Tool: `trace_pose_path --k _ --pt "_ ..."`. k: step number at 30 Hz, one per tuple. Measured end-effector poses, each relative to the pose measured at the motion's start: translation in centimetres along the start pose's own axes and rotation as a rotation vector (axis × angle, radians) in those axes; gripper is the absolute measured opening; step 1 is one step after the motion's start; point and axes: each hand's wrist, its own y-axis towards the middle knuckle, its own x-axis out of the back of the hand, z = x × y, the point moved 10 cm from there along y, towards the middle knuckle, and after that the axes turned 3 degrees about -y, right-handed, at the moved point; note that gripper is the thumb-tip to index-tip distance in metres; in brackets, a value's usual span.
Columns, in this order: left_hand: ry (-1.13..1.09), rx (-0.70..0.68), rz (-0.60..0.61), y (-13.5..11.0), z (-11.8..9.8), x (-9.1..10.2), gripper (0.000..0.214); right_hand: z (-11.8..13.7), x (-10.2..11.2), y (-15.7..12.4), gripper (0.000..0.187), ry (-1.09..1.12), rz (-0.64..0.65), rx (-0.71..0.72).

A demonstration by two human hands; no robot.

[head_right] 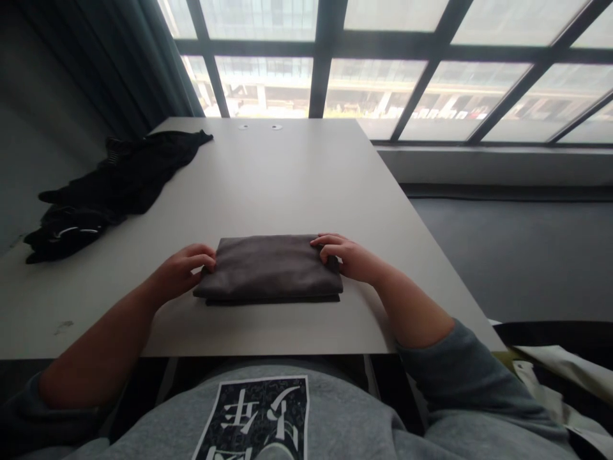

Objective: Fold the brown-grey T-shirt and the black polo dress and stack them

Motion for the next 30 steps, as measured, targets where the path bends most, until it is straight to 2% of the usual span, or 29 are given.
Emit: trace_pose_path --k 4,5,7,8,10,12,13,15,18,22,25,28,30 --pt "-0.022 0.026 0.091 -1.1 -0.2 -0.9 0.024 0.4 -0.2 -1.4 0.043 -0.195 -0.004 0.027" --pt "-0.057 0.062 0.082 -1.6 -0.1 -0.9 0.022 0.7 -0.2 -2.0 0.047 -0.225 -0.020 0.019" --pt "-0.124 0.201 -0.044 -2.6 0.6 -0.3 0.017 1.2 0.0 -3.2 0.051 -0.255 -0.073 -0.031" --pt "-0.155 0.310 -0.142 -3.2 1.4 0.2 0.018 1.4 0.2 -3.8 0.051 -0.257 -0.127 -0.087" --pt "-0.239 0.554 -0.313 -4.9 3.2 0.3 0.036 1.2 1.1 -5.0 0.045 -0.236 -0.299 -0.270" --pt "-0.314 0.734 -0.340 -5.8 4.3 -1.1 0.054 0.6 1.3 -6.2 0.038 -0.190 -0.436 -0.493" --pt "-0.323 0.777 -0.316 -5.7 4.5 -1.8 0.057 0.4 0.9 -6.4 0.036 -0.170 -0.452 -0.590" --pt "-0.272 0.795 -0.273 -4.8 4.6 -2.4 0.053 0.0 -0.1 -5.9 0.035 -0.163 -0.393 -0.731" --pt "-0.137 0.813 -0.215 -2.9 4.5 -2.1 0.048 -0.5 -0.4 -4.7 0.029 -0.208 -0.316 -0.838" --pt "0.013 0.879 -0.154 -1.1 4.8 -1.5 0.064 -1.6 -0.1 -3.9 0.032 -0.164 -0.294 -0.894" --pt "0.067 0.865 -0.179 -0.2 4.9 -1.4 0.065 -2.6 0.0 -3.9 0.032 -0.111 -0.340 -0.900" --pt "-0.044 0.831 -0.268 -0.1 5.3 -1.7 0.052 -3.1 -0.1 -3.8 0.023 -0.073 -0.384 -0.834" --pt "-0.284 0.798 -0.367 -0.3 5.7 -2.3 0.050 -3.4 -0.3 -3.8 0.027 0.019 -0.402 -0.771"
